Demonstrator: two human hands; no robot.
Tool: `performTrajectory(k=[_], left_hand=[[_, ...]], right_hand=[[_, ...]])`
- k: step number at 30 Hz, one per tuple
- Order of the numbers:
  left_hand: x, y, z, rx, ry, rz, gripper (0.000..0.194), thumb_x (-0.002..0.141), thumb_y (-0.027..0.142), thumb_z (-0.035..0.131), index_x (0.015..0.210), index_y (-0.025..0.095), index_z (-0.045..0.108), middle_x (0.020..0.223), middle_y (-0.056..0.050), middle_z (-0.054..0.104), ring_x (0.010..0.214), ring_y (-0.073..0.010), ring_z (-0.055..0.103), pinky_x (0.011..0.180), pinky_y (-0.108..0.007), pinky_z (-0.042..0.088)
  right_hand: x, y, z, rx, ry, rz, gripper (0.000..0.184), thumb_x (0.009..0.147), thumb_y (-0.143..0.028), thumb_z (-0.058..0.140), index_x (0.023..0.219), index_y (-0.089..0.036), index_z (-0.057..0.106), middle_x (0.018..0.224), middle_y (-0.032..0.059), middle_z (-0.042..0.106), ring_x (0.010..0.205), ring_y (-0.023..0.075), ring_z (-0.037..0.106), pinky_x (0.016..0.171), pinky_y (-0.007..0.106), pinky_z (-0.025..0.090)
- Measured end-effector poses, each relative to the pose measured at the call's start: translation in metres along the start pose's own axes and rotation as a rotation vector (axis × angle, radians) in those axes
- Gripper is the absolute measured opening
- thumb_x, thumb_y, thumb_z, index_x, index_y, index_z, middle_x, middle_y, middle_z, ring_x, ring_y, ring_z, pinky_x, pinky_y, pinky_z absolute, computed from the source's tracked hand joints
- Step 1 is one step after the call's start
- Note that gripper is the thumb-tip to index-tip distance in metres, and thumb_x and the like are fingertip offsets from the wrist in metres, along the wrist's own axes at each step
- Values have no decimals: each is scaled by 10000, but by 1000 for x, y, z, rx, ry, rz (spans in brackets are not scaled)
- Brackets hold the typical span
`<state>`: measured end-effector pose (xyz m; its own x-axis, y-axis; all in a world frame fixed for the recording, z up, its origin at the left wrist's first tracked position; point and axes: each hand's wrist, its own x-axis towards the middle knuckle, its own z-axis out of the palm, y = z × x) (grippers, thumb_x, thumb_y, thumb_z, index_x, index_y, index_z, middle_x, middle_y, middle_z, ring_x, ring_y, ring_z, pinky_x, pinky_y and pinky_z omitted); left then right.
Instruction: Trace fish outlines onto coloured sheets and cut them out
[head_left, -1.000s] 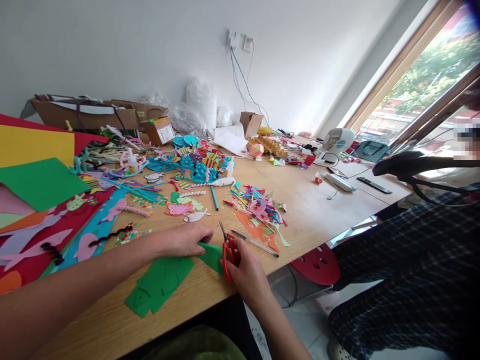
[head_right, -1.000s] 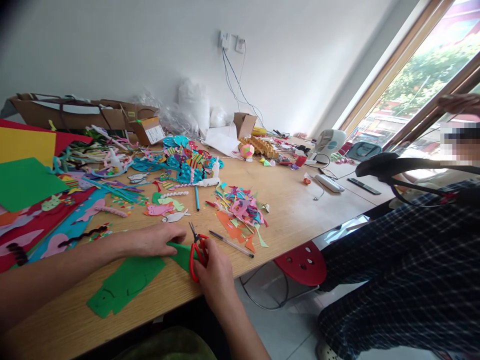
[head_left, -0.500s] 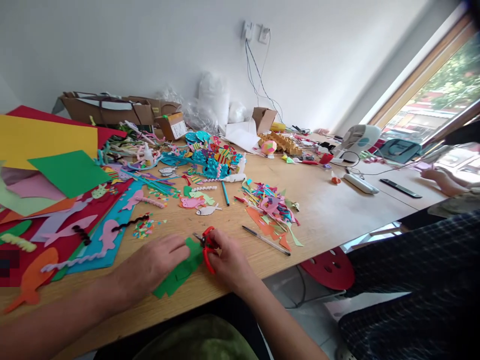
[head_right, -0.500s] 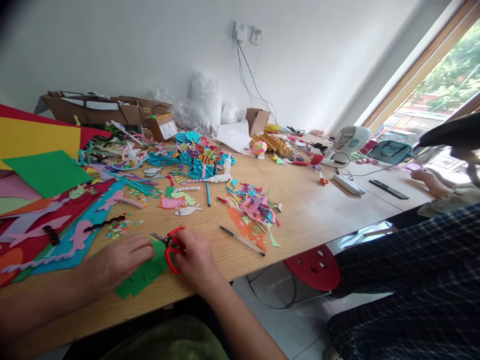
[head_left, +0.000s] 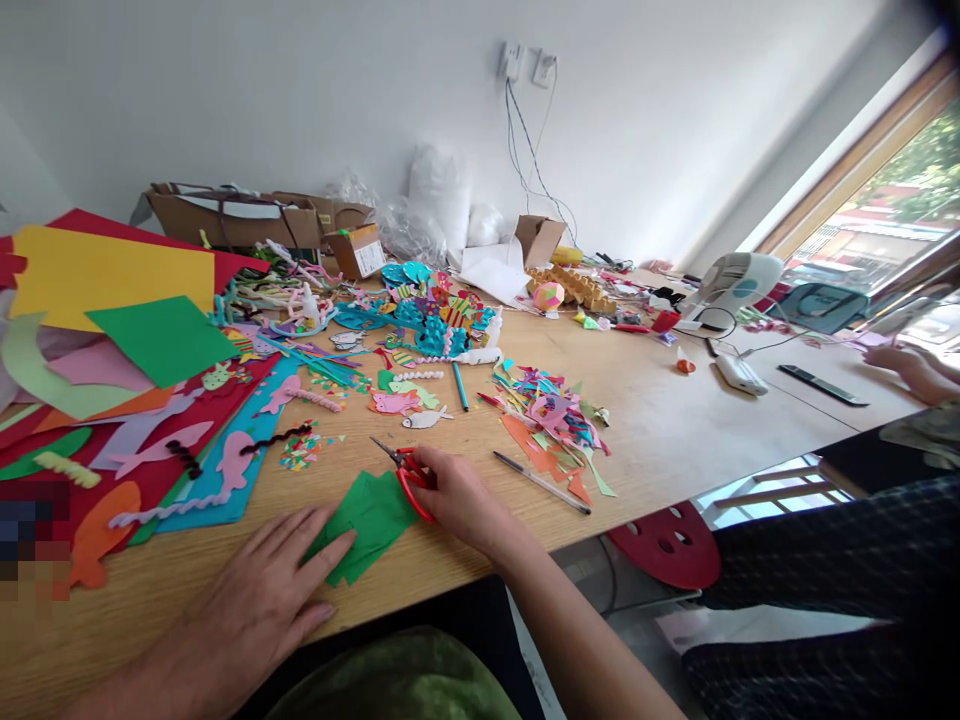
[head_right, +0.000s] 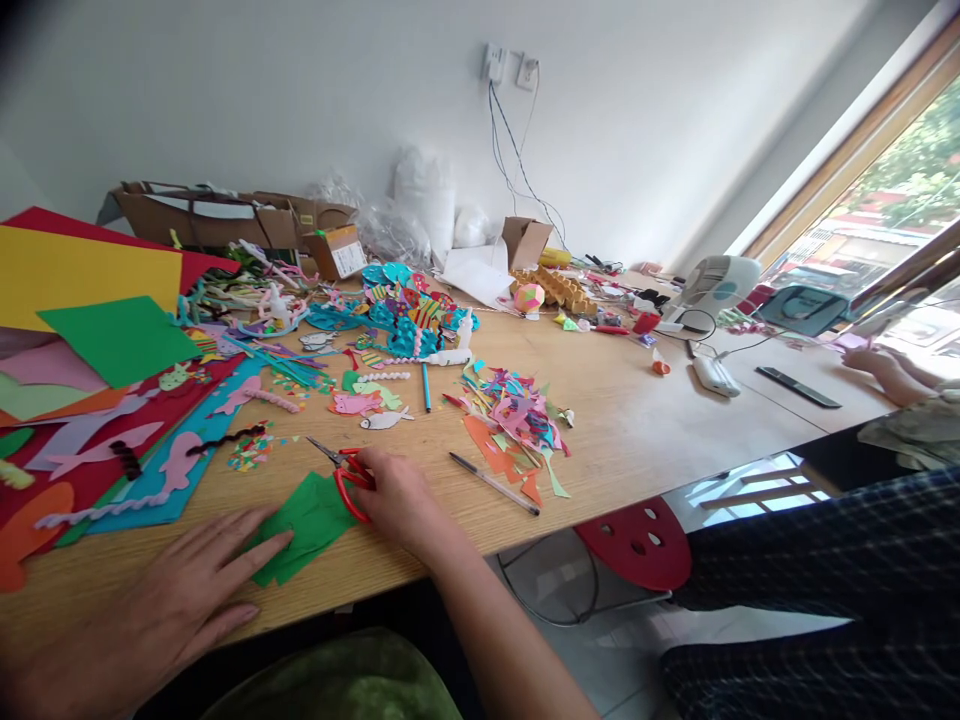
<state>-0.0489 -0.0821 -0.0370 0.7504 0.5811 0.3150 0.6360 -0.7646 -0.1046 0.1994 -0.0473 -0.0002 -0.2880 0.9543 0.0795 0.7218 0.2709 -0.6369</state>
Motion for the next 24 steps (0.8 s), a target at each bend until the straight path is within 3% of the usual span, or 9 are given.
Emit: performTrajectory(k=[7,11,15,20,24], left_hand=[[1,11,3,45,60,45,437,861,353,486,1290,264,490,1303,-133,529,1139,-276,541,879,-372,500],[6,11,-3,34,14,122,542,817,423,551,1317,234,464,1308,-172,513,1139,-308,540,852,-397,515],[8,11,-11,-21,-37,161,639,765,420,619,1350,273,409,1343,-144,479,1151,-317,528,844,-411,520],[7,14,-8,-90,-23,102,800,737,435,645,1418,250,268,1389,-121,433,1182,-295,502,909,-383,487],[6,20,4,-69,-10,75,671,760,361,629,1369,248,372,1366,-104,469,1188,-282,494,951,-393,456]], right_hand=[[15,-4,10,-124,-46,-69,32,754,-186,570,778,-182,549,675,-21,538,577,94,413,510,209,212],[1,-4,9,-110,-52,-91,48,749,-150,566,777,-179,539,715,-7,560,614,99,438,529,201,239],[-18,-4,7,-56,-36,-61,35,772,-163,542,754,-180,517,690,-13,550,596,96,432,528,198,250],[-33,-7,4,2,-27,20,86,761,-161,535,694,-182,486,634,-31,502,558,86,390,507,200,235],[-41,-10,3,69,-26,92,94,747,-170,540,684,-188,473,592,-50,453,538,83,361,494,200,225]])
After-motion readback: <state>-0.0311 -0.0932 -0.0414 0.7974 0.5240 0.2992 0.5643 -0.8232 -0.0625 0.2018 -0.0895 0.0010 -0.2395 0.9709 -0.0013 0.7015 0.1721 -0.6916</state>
